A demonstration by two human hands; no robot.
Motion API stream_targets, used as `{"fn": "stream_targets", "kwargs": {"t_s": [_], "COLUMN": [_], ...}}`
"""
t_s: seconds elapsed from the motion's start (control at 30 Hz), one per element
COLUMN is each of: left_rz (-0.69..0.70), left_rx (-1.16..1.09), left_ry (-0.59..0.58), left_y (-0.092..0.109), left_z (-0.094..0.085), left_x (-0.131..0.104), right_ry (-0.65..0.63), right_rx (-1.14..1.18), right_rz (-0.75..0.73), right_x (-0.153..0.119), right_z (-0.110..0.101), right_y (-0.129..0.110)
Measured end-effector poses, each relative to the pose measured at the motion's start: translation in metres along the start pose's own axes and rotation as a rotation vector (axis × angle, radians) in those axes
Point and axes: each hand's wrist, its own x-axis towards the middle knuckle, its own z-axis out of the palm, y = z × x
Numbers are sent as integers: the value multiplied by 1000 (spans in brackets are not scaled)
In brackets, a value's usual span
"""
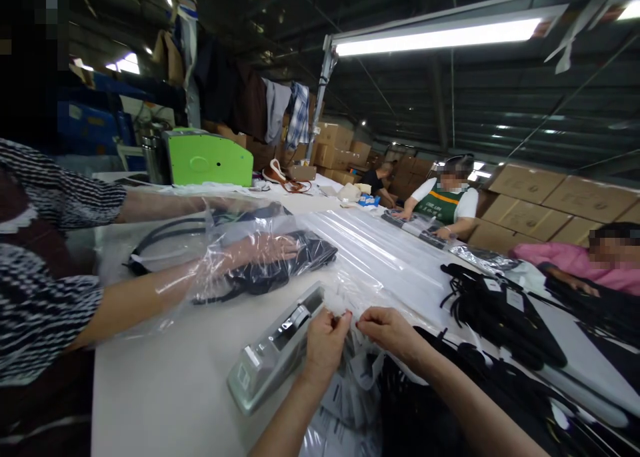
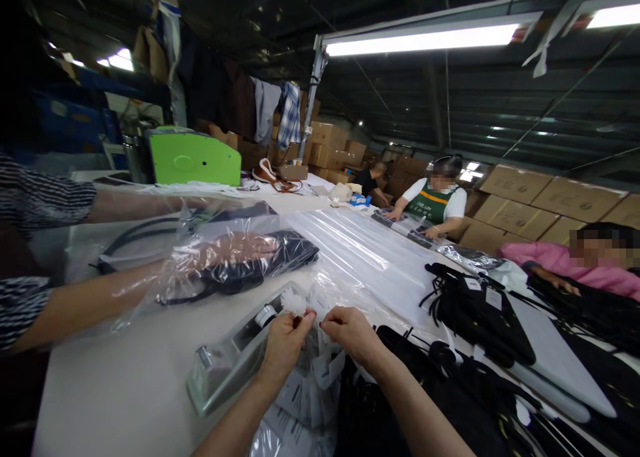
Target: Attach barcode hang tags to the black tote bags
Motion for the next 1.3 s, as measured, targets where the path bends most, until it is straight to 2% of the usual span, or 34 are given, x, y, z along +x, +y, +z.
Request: {"fn": "stream_targets", "kwargs": {"t_s": [0.23,0.43,0.57,0.7,0.83,1.03,1.2,1.3], "left_rz": [-22,-40,-54,-49,-47,-32,-29,-37], "left_rx": [83,75,36,-12,1,48,60,77], "left_ry": [53,44,32,56,91,128,119,136], "left_y": [-5,-5,1,4,0,-5,-5,-5], "left_z": [-1,0,-2,-6,-6,-2,-1,0], "left_x": [-4,-10,-10,-8,-4,-3,-3,-2], "right_ry": [208,287,340,404,428,455,476,413], "right_rx": [-101,-244,-240,-116,159,511,615,616], "right_rz": [91,155,198,206,186,185,153,126], "right_x": [2,0,-1,-5,-8,-14,-20,-24], "right_z": [18,22,25,25,23,3,-13,-17], "right_y": [11,5,9,17,22,27,25,20]}}
